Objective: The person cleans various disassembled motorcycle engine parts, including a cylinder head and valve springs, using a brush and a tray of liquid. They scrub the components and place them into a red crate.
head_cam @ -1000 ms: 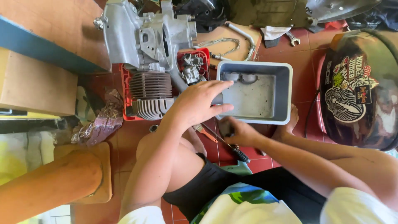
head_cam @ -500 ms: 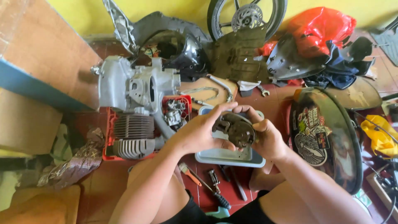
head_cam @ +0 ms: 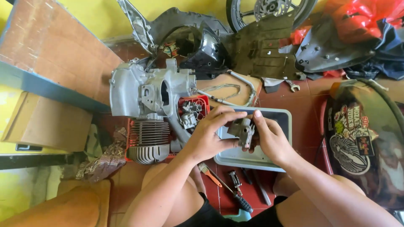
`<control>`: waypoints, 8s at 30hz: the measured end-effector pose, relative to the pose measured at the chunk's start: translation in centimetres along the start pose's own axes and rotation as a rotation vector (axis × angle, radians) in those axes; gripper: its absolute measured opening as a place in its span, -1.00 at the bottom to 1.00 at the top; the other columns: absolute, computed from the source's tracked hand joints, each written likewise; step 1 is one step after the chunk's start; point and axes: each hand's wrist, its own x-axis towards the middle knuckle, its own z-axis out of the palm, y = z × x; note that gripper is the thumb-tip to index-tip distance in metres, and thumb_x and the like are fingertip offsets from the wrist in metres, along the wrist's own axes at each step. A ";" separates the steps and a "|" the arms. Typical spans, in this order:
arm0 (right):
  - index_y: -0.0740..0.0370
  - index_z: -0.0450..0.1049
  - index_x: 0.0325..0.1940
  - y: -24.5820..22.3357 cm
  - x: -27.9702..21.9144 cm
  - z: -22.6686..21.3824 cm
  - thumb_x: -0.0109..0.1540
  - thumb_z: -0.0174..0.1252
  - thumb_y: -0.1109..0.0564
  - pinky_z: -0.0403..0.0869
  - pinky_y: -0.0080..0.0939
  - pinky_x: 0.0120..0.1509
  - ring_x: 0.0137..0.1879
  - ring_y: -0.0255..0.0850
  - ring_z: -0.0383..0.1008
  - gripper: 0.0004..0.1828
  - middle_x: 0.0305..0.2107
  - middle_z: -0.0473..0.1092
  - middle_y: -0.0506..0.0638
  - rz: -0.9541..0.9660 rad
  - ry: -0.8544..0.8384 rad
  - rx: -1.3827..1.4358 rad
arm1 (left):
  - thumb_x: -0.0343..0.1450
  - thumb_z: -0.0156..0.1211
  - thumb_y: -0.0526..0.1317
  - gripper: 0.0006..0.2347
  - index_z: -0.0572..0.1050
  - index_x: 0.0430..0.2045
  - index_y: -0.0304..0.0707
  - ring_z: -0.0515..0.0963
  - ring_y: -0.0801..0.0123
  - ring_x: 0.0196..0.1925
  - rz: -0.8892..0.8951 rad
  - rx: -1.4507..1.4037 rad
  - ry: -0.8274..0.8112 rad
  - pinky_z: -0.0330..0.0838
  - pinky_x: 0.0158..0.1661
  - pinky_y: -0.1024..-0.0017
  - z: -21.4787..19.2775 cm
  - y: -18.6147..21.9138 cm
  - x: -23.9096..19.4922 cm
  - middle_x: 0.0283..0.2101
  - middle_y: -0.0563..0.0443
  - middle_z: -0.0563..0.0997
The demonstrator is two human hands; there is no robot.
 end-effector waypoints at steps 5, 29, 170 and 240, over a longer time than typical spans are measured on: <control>0.59 0.51 0.02 -3.3 -1.7 1.7 0.45 -0.24 -0.18 0.62 0.12 -0.49 -0.54 0.26 0.59 -0.29 -0.57 0.44 0.46 -0.012 -0.050 0.009 | 0.17 0.60 -0.18 -0.44 0.52 0.07 -0.09 0.65 0.06 -0.06 -0.057 -0.086 0.076 0.62 -0.09 0.17 0.2 -0.6 0.1 -0.07 -0.11 0.62; 0.27 0.51 0.20 -4.6 -6.7 4.2 0.18 0.22 0.21 0.64 -0.33 -0.18 -0.18 -0.29 0.77 -0.53 -0.11 0.69 0.04 -0.530 -0.266 -0.555 | 0.61 0.01 -0.04 -0.69 0.33 0.19 -0.14 0.65 0.10 -0.24 -0.133 -1.380 0.213 0.58 -0.32 0.33 0.1 -4.4 -3.1 0.06 -0.39 0.53; 0.10 0.50 0.26 -3.4 -1.1 0.7 0.24 0.38 0.02 0.46 0.14 -0.02 0.01 0.13 0.45 -0.49 0.03 0.38 0.18 -0.759 0.203 -0.809 | 0.44 0.28 -0.21 -0.64 0.31 0.00 -0.42 0.70 0.09 -0.34 -0.192 -0.879 0.335 0.72 -0.42 0.15 3.0 -1.5 -2.8 -0.28 -0.31 0.55; 0.40 0.45 0.06 -0.8 -3.4 0.3 0.39 0.00 0.28 0.57 -0.08 0.10 -0.01 -0.18 0.55 -0.80 0.02 0.40 0.13 -0.518 0.095 -0.117 | 0.10 0.44 -0.30 -0.55 0.58 -0.10 -0.04 0.53 -0.25 0.24 0.028 -0.238 0.149 0.51 0.12 -0.05 4.6 3.3 -3.8 0.26 -0.20 0.46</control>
